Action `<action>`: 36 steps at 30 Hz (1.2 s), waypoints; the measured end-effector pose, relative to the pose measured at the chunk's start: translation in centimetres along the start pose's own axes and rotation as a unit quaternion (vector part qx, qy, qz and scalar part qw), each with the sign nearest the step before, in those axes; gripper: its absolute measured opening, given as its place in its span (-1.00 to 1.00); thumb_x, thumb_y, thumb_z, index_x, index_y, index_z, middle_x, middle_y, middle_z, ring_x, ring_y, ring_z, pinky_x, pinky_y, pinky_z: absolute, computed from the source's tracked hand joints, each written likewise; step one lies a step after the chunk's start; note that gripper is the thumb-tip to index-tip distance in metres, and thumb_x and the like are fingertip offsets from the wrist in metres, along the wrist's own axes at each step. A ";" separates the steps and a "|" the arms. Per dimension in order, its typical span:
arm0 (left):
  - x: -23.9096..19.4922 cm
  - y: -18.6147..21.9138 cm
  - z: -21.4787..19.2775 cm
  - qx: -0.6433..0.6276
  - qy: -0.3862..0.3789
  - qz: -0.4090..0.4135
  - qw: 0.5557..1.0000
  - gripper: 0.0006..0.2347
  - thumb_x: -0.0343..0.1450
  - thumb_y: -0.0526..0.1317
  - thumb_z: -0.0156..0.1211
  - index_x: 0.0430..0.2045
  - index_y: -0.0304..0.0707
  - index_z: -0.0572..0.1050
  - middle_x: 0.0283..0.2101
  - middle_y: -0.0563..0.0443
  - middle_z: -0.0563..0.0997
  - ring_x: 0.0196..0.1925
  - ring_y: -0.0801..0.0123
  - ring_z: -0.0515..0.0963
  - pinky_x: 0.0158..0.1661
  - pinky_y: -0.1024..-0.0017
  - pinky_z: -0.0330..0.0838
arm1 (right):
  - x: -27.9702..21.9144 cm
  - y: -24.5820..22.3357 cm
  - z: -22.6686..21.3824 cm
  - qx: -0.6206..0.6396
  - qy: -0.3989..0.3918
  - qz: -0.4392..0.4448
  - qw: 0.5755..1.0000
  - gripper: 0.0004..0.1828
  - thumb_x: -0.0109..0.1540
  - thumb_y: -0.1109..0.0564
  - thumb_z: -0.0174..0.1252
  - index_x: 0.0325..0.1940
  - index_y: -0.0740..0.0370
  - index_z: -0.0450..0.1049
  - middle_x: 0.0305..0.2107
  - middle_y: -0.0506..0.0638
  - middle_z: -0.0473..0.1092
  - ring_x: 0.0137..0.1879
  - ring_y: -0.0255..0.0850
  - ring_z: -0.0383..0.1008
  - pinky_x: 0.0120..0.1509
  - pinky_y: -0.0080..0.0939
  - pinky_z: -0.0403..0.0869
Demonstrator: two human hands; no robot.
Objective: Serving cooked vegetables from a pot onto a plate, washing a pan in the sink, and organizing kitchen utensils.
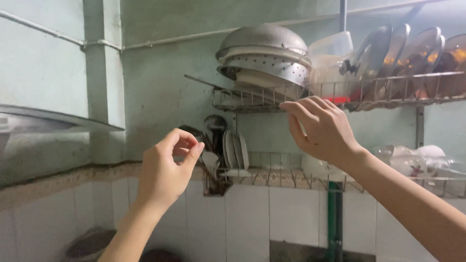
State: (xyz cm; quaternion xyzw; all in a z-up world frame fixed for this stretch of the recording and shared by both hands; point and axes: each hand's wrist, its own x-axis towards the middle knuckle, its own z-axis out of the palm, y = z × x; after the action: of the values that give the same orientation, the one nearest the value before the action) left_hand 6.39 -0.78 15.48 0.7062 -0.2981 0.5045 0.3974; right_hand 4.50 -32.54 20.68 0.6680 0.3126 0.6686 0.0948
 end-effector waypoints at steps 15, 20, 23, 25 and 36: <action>-20.6 16.3 -6.3 -0.113 -0.036 -0.052 0.992 -0.85 0.47 -0.18 0.28 -0.37 -0.29 0.57 -0.28 0.04 0.69 -0.17 0.34 0.68 -0.13 0.38 0.55 | -7.5 -19.8 -21.3 0.252 -0.252 0.219 0.908 -0.80 0.23 0.11 0.21 -0.09 0.14 0.60 -0.41 0.03 0.58 -0.38 -0.20 0.63 -0.33 -0.20 0.56; -25.6 25.0 -4.3 -0.071 -0.037 0.022 0.997 -0.84 0.38 -0.15 0.41 -0.41 -0.20 0.56 -0.03 -0.05 0.57 0.22 0.02 0.49 0.22 0.10 0.35 | -9.6 -22.2 -25.2 0.257 -0.336 0.234 0.875 -0.70 0.03 0.16 0.28 -0.14 0.13 0.55 -0.43 -0.01 0.57 -0.32 -0.07 0.61 -0.28 -0.08 0.54; -27.7 28.2 -2.4 -0.059 -0.045 0.039 0.996 -0.73 0.33 -0.03 0.45 -0.42 -0.21 0.54 0.04 -0.12 0.50 0.25 -0.05 0.42 0.29 -0.05 0.24 | -11.4 -22.5 -26.4 0.218 -0.412 0.257 0.847 -0.61 -0.08 0.21 0.27 -0.15 0.08 0.53 -0.43 -0.01 0.53 -0.30 -0.01 0.57 -0.30 0.01 0.50; -28.4 29.5 -1.0 -0.057 -0.045 0.053 0.996 -0.66 0.31 0.04 0.45 -0.43 -0.24 0.51 0.08 -0.15 0.46 0.27 -0.08 0.40 0.34 -0.13 0.18 | -12.4 -22.0 -27.0 0.185 -0.451 0.278 0.828 -0.64 -0.04 0.23 0.23 -0.16 0.04 0.53 -0.42 -0.03 0.50 -0.30 0.00 0.55 -0.31 0.03 0.48; -32.4 32.1 10.1 0.007 -0.115 0.055 0.992 -0.89 0.51 -0.20 0.23 -0.30 -0.24 0.50 0.14 -0.18 0.41 0.40 -0.12 0.33 0.37 -0.36 0.03 | -23.3 -16.0 -27.0 0.180 -0.472 0.264 0.822 -0.60 0.00 0.09 0.30 -0.07 0.07 0.51 -0.32 0.08 0.50 -0.19 0.17 0.53 -0.24 0.14 0.49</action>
State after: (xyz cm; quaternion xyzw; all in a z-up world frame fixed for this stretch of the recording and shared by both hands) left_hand -25.33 -25.05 -8.71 0.7451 -0.3765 0.4431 0.3268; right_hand -23.82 -40.56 -5.10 0.9639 0.1563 0.2034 -0.0710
